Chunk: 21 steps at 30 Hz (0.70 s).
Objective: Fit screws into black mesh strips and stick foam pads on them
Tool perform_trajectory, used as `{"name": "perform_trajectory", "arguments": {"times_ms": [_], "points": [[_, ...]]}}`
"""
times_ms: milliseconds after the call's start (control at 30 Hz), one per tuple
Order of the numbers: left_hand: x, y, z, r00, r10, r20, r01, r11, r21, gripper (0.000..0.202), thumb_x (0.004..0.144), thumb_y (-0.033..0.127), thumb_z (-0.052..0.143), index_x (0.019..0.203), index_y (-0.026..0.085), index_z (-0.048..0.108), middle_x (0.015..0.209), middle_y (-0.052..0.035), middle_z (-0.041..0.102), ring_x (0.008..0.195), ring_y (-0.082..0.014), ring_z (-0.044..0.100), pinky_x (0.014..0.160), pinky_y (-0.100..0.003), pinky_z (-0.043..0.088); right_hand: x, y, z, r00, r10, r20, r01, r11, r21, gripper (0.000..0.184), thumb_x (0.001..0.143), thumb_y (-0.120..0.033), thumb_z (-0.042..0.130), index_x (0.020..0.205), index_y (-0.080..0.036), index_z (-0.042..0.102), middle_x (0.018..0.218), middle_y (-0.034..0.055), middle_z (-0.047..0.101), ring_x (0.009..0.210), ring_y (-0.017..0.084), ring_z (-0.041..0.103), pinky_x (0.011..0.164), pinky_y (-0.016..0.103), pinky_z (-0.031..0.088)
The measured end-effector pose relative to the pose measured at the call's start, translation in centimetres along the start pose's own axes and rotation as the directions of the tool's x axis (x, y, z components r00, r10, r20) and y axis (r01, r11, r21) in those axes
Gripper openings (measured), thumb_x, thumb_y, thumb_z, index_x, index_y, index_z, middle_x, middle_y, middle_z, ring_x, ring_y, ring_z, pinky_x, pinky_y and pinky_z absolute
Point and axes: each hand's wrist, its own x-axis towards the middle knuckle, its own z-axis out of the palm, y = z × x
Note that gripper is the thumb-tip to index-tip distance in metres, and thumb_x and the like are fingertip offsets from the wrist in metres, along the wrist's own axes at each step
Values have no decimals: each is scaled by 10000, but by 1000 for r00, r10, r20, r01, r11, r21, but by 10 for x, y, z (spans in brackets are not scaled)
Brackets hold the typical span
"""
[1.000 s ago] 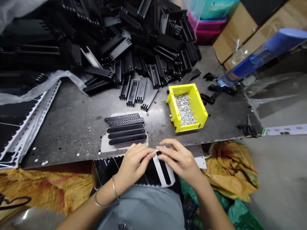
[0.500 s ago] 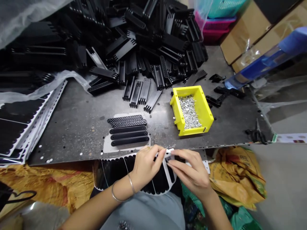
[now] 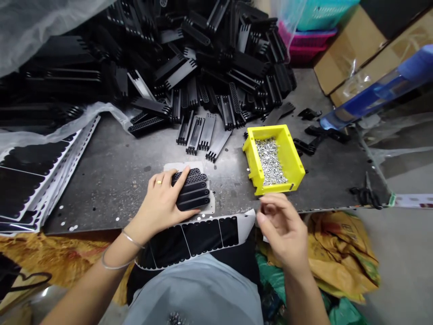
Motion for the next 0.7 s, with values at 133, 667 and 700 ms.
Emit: {"name": "perform_trajectory", "arguments": {"times_ms": [133, 667, 700], "points": [[-12, 12, 5, 994, 103, -34, -104, 994, -24, 789, 897, 466, 747, 1597, 312, 417, 1662, -176, 364, 1527, -445, 332, 1219, -639, 269, 7, -7, 29, 996, 66, 57, -70, 995, 67, 348, 935, -185, 699, 1263, -295, 730, 1141, 66, 640, 972, 177, 688, 713, 270, 626], [-58, -24, 1, 796, -472, -378, 300, 851, -432, 113, 986, 256, 639, 944, 259, 744, 908, 6, 794, 944, -209, 696, 1026, -439, 399, 92, -26, 152, 601, -527, 601, 613, 786, 76, 172, 1029, -184, 588, 1106, -177, 742, 1095, 111, 751, 975, 212, 687, 866, 409, 596], [-57, -28, 2, 799, -507, -323, 327, 818, -474, 114, 983, 270, 646, 964, 268, 758, 918, 8, 800, 957, -214, 696, 1021, -438, 399, 94, -26, 156, 584, -526, 618, 621, 780, 77, 172, 1032, -182, 581, 1103, -173, 737, 1095, 113, 748, 969, 212, 679, 860, 409, 590]]}}
